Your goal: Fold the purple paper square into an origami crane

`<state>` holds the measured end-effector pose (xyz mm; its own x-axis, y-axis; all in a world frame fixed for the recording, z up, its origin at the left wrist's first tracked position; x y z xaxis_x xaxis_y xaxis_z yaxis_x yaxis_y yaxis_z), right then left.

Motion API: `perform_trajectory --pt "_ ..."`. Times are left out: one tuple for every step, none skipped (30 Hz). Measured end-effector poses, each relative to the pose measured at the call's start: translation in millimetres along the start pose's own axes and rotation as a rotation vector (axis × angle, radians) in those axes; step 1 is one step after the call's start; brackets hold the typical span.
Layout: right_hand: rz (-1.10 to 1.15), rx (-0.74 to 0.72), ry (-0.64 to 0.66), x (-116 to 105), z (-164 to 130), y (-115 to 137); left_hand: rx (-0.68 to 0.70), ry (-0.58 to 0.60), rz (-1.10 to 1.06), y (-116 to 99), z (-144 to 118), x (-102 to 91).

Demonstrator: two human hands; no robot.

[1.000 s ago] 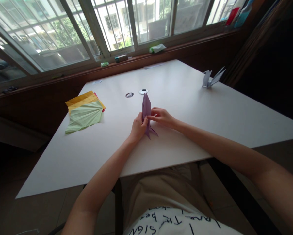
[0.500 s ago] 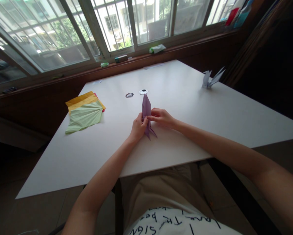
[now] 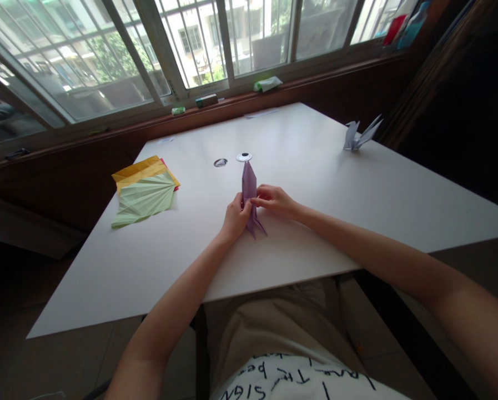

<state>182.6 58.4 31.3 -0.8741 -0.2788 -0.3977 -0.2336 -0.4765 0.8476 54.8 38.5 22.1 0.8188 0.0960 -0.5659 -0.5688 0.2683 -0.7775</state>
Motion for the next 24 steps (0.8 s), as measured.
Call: perform_trajectory --pt "-0.003 -0.002 0.003 0.0 -0.1 0.5 0.001 0.001 0.007 0.3 0.0 0.1" --pt "-0.007 -0.003 0.006 0.0 -0.1 1.1 0.003 0.003 0.013 0.6 0.1 0.3" --pt "-0.011 -0.003 0.008 0.0 -0.2 1.6 0.006 0.004 0.018 0.9 0.1 0.4" --pt "-0.016 -0.003 0.009 -0.1 -0.2 1.9 0.009 0.005 0.021 1.2 0.1 0.6" --pt "-0.024 -0.001 0.007 -0.3 -0.2 2.0 0.012 0.005 0.023 1.4 0.2 0.6" --pt "-0.033 0.001 0.005 -0.4 -0.1 2.1 0.014 0.004 0.025 1.7 0.3 0.6" --pt "-0.041 0.003 0.003 -0.5 -0.1 2.0 0.017 0.004 0.028 1.9 0.3 0.6" --pt "-0.046 0.004 0.002 -0.6 0.0 1.9 0.019 0.003 0.031 2.0 0.4 0.5" --pt "-0.051 0.003 0.001 -0.5 0.1 1.7 0.019 0.003 0.033 2.1 0.4 0.4" --pt "-0.054 0.0 0.001 -0.4 0.2 1.5 0.018 0.006 0.035 2.1 0.4 0.4" --pt "-0.059 -0.004 0.0 -0.3 0.3 1.5 0.016 0.008 0.039 2.1 0.5 0.4" --pt "-0.065 -0.01 0.0 -0.2 0.3 1.4 0.013 0.011 0.044 2.1 0.5 0.4" --pt "-0.073 -0.016 -0.001 -0.1 0.3 1.4 0.01 0.014 0.05 2.0 0.4 0.5" --pt "-0.083 -0.023 0.001 0.1 0.3 1.5 0.006 0.018 0.056 1.9 0.4 0.5" --pt "-0.094 -0.029 0.003 0.3 0.2 1.7 0.004 0.022 0.061 1.6 0.4 0.7" --pt "-0.105 -0.032 0.005 0.5 0.2 1.8 0.002 0.026 0.065 1.3 0.3 0.8" --pt "-0.115 -0.034 0.007 0.7 0.2 1.9 -0.002 0.03 0.068 1.1 0.3 0.9" --pt "-0.123 -0.034 0.008 0.8 0.3 2.1 -0.004 0.035 0.069 0.8 0.2 1.0" --pt "-0.13 -0.033 0.008 0.9 0.3 2.3 -0.007 0.038 0.072 0.4 0.1 1.1" --pt "-0.134 -0.033 0.007 0.9 0.3 2.6 -0.008 0.042 0.074 0.1 0.0 1.2" --pt "-0.135 -0.035 0.006 0.9 0.3 3.1 -0.01 0.047 0.077 -0.2 -0.1 1.2" --pt "-0.136 -0.037 0.006 1.0 0.2 3.6 -0.012 0.051 0.079 -0.4 -0.1 1.3" --pt "-0.137 -0.038 0.006 1.1 0.1 4.0 -0.013 0.053 0.081 -0.5 -0.1 1.3" --pt "-0.139 -0.039 0.006 1.1 -0.2 4.5 -0.015 0.054 0.082 -0.5 -0.1 1.3"
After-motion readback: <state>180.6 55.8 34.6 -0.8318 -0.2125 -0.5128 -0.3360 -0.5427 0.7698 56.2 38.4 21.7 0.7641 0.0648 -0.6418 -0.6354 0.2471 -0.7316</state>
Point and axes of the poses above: each hand's wrist, its own z-axis towards the middle knuckle, its own x-axis out of the palm, y = z × x, the point moved 5 cm from there along z, towards the middle knuckle, and after that the axes turned 6 degrees about z, right-handed, at the moved point
